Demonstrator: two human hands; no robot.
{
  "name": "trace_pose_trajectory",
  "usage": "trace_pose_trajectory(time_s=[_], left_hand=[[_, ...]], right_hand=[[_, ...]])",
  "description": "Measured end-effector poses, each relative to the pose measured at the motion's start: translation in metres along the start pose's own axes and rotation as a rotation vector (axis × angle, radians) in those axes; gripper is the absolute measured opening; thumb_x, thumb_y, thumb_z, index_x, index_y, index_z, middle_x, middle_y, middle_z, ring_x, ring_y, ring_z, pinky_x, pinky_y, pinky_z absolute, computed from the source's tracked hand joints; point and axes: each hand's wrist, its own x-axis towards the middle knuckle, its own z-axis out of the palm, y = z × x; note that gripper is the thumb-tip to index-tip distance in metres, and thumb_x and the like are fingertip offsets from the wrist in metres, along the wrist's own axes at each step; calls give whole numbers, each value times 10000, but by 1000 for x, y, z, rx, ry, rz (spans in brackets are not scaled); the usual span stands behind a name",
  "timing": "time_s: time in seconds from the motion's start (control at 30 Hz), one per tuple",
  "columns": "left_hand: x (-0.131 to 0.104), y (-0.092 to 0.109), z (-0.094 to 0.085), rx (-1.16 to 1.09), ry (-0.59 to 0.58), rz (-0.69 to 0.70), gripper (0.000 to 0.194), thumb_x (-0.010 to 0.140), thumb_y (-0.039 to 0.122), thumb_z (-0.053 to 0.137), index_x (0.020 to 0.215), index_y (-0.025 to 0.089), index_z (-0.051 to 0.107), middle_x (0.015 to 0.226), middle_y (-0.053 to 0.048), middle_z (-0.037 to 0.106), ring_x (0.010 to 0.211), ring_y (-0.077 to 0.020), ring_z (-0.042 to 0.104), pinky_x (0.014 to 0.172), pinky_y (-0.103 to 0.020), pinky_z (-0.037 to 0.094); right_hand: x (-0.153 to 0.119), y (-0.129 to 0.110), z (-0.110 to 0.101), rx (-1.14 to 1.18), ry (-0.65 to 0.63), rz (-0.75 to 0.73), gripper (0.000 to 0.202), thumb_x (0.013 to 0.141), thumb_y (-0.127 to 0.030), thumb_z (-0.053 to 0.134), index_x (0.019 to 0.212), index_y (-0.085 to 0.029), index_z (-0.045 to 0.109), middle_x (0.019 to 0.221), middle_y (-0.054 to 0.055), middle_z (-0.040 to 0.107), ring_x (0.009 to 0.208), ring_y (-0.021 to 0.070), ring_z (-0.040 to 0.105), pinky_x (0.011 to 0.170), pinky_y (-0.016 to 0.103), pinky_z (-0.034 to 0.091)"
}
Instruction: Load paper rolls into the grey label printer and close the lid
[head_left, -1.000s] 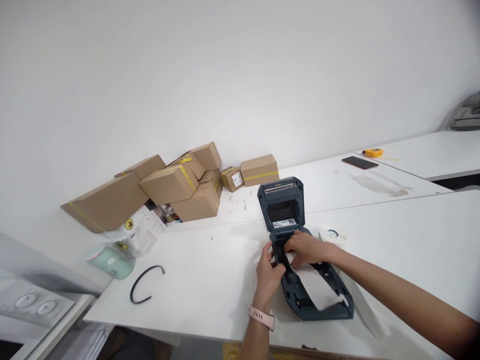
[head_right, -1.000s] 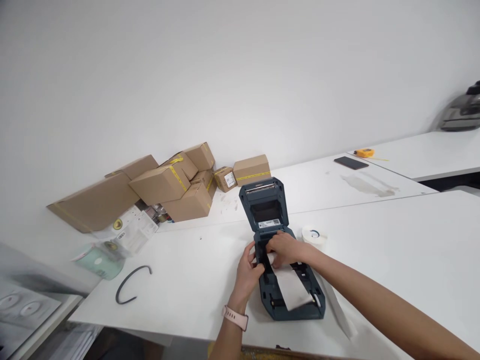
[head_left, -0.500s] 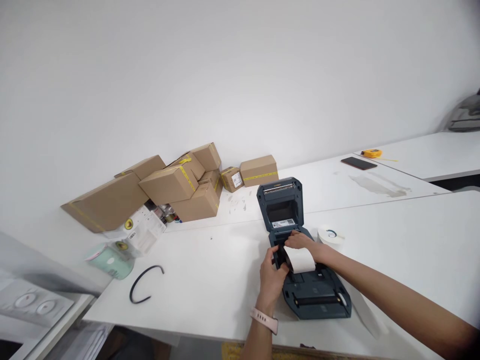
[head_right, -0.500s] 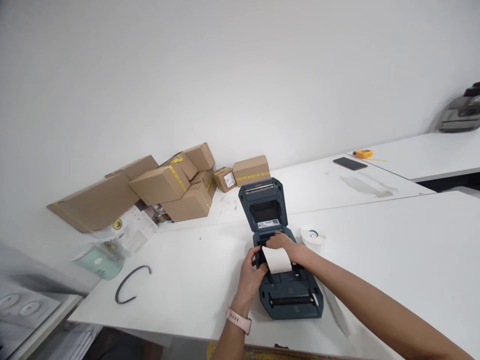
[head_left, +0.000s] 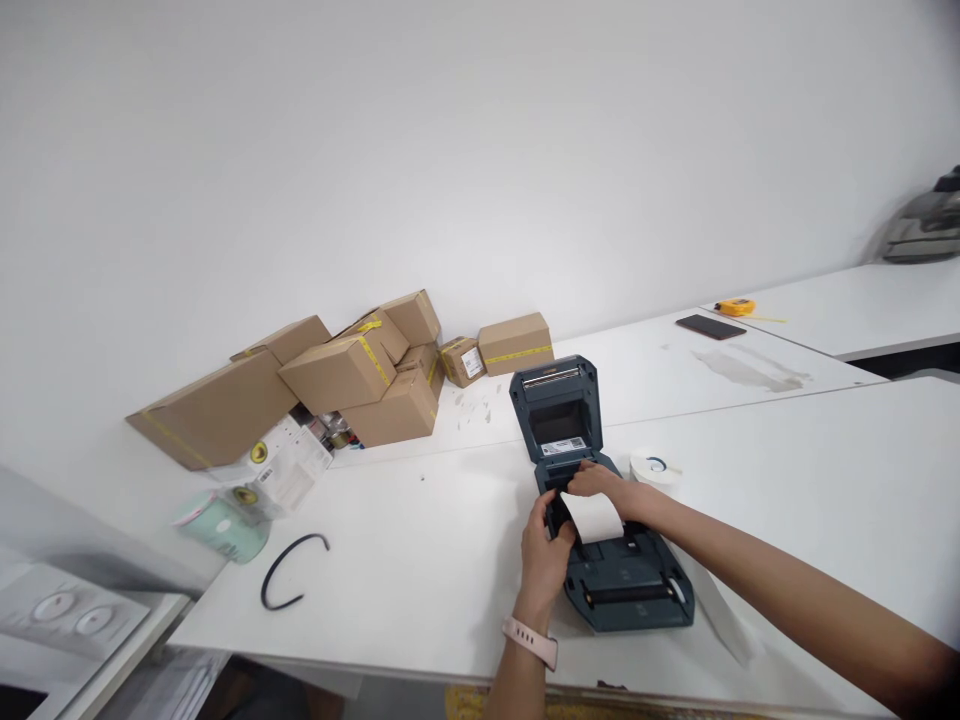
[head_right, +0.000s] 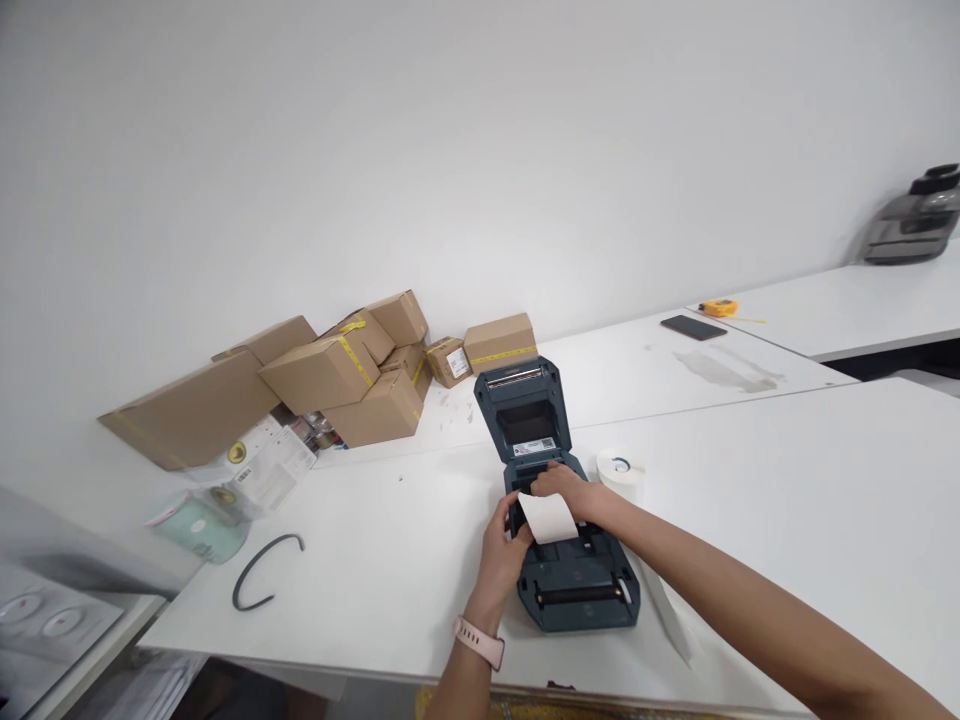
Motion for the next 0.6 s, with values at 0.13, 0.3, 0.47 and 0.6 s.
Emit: trace_pose_trajectory(time_s=[0.13,0.3,0.47,0.6], left_hand=[[2,1,-1,13,-6,-1,503,803,245,648,1304,219,610,1363,-97,634,1271,-276,566,1076,-386,422],[-4,3,1,74,43,15,490,797,216,619,1287,199,627,1413,-116,590,1354,-296,492,1146,-436,357],[-34,10,3,145,63,267,594,740,70,502,1306,211,617,1479,-83,527,1442,-260,383,1224,-420,263],[-46,25,6,233,-75,283,588,725,81,573,1302,191,609,1342,-109,625,1366,-288,465,1221,-457,266]], right_hand=[[-1,0,0,-5,-17,2,354,958,-362,617,1257,-174,594,1268,94,622,1065,219,645,896,434,559],[-5,1,-2,-6,-28,9,350,959,-362,616,1255,-175,595,1263,91,625,1062,218,646,894,434,560],[-10,1,-5,-21,-36,1,349,958,-363,617,1252,-176,597,1260,90,626,1062,219,646,894,434,559],[-14,-1,-7,-27,11,-19,346,959,-363,616,1250,-176,598,1257,90,628,1058,217,647,893,431,560]])
